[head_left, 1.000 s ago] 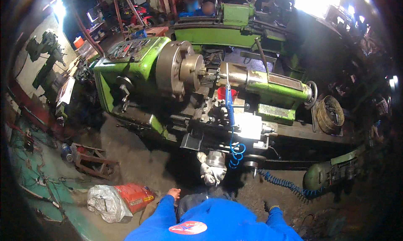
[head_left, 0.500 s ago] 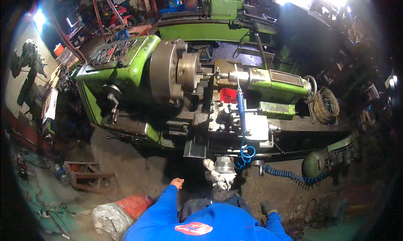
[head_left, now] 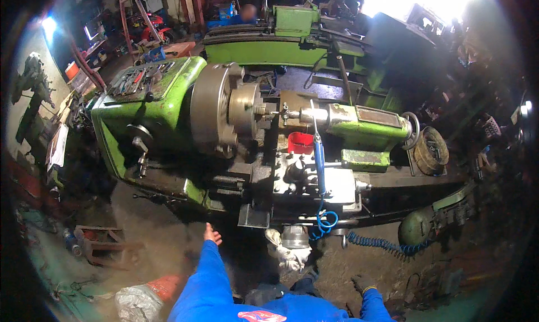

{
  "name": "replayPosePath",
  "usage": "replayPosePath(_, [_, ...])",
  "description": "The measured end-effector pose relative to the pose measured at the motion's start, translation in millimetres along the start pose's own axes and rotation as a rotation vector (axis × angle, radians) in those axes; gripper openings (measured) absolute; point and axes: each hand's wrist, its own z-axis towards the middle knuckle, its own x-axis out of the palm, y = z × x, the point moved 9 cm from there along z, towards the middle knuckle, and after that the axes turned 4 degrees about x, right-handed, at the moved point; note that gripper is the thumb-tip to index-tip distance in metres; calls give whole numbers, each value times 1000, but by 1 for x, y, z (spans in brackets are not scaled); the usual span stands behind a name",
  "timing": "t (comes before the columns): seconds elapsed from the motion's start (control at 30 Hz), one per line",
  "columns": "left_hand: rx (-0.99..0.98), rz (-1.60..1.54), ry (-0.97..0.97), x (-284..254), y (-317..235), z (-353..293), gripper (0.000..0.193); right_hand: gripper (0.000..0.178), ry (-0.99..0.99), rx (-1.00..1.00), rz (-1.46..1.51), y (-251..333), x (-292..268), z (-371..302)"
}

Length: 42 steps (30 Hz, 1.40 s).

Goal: The person operates a green metal lathe, repeatedly advancing the cutting tool into a rotating cylindrical workpiece and retracting it. The person uses both hands to control the tool carriage and levers while the lathe runs.

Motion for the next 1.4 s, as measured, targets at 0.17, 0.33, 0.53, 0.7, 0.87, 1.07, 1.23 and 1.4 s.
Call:
replayPosePath(0.17, [102, -359, -70, 47, -68, 32, 79, 45, -39, 197, -71, 59, -41, -25])
replayPosePath(0.33, [85, -435, -93, 53, -86, 73, 29, 45, -41, 60, -248, 77, -51, -27])
replayPosePath(0.53, [169, -462, -104, 35, -74, 120, 42, 44, -74, 165, -171, 53, -48, -19])
replayPosePath(0.7, [60, -544, -92, 61, -61, 116, 56, 43, -47, -38, -491, 20, -41, -12])
replayPosePath(0.87, [115, -477, -81, 45, -80, 109, 64, 44, -18, 138, -321, 47, -49, -12])
replayPosePath(1.07, [229, -490, -52, 32, -79, 121, 62, 46, -21, 161, -184, 74, -60, -21])
replayPosePath(1.23, [881, 764, -652, 61, -111, 32, 49, 51, 15, 221, -245, 95, -74, -33])
replayPosePath(1.4, [937, 889, -609, 79, -113, -35, 48, 60, 87, 204, -372, 76, -71, -29])
